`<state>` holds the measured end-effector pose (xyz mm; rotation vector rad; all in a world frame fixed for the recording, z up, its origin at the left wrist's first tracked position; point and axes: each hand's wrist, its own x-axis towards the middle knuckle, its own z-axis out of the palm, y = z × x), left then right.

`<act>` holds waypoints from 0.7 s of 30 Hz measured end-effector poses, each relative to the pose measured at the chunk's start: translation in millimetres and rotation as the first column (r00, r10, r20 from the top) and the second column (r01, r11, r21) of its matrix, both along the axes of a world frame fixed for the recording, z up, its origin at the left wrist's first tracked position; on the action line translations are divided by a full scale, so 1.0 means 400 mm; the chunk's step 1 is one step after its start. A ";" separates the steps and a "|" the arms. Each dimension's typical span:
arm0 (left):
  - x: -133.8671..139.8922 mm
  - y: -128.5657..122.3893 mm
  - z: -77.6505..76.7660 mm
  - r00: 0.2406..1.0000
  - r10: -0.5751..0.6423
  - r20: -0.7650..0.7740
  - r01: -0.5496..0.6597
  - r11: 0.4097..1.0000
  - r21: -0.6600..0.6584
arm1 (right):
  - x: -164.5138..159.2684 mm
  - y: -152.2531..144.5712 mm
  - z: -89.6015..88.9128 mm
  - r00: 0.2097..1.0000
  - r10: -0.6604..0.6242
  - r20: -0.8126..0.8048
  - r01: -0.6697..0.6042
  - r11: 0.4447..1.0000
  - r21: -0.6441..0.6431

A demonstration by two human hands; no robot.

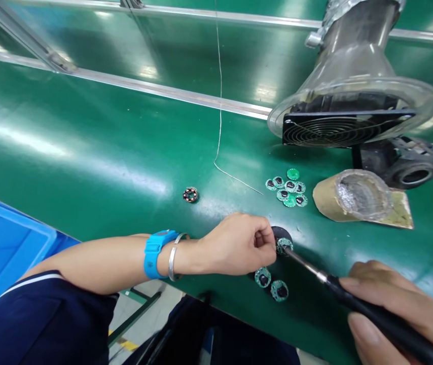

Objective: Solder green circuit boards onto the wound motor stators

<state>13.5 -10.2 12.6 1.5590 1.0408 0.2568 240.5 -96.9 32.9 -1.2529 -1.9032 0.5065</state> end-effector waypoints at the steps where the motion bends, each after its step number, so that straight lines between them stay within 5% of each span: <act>1: 0.000 0.000 0.000 1.000 0.002 0.003 -0.002 1.000 0.004 | -0.009 0.002 0.003 1.000 -0.016 -0.002 0.016 1.000 -0.001; 6: 0.001 0.002 -0.001 1.000 -0.004 0.007 0.004 0.999 0.049 | -0.042 0.011 0.014 0.996 -0.092 0.018 0.091 0.995 0.037; 21: 0.001 0.003 -0.009 1.000 -0.028 -0.010 0.029 0.995 0.100 | -0.021 0.019 0.002 1.000 0.017 0.024 -0.017 1.000 0.013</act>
